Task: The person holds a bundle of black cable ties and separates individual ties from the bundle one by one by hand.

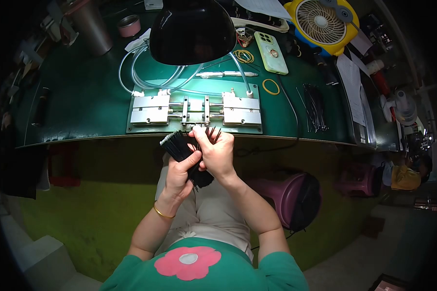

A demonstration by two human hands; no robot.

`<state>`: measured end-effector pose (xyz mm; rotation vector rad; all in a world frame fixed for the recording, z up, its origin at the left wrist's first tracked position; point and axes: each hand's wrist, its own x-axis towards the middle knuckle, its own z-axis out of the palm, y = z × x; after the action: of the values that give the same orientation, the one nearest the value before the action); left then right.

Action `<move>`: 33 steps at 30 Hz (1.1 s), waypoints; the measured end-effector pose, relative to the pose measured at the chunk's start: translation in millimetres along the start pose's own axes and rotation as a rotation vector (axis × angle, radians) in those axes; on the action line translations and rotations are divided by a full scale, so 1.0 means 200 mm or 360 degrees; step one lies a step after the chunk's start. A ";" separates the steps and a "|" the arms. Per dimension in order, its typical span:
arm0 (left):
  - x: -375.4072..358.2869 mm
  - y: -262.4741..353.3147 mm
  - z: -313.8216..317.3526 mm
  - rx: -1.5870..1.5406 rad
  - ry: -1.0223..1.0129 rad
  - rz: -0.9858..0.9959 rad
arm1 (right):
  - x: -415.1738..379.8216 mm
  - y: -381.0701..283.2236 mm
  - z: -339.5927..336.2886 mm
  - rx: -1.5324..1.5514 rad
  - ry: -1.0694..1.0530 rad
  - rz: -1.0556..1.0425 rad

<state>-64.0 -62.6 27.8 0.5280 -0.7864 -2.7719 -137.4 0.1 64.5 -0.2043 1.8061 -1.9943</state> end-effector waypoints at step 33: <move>0.00 0.02 0.00 0.0052 -0.0050 -0.0056 | 0.01 0.00 -0.01 -0.0009 -0.0037 0.0020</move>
<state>-63.4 -66.3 30.2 0.5104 -0.8382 -2.8106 -139.3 1.9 64.3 -0.2161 1.7947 -1.9702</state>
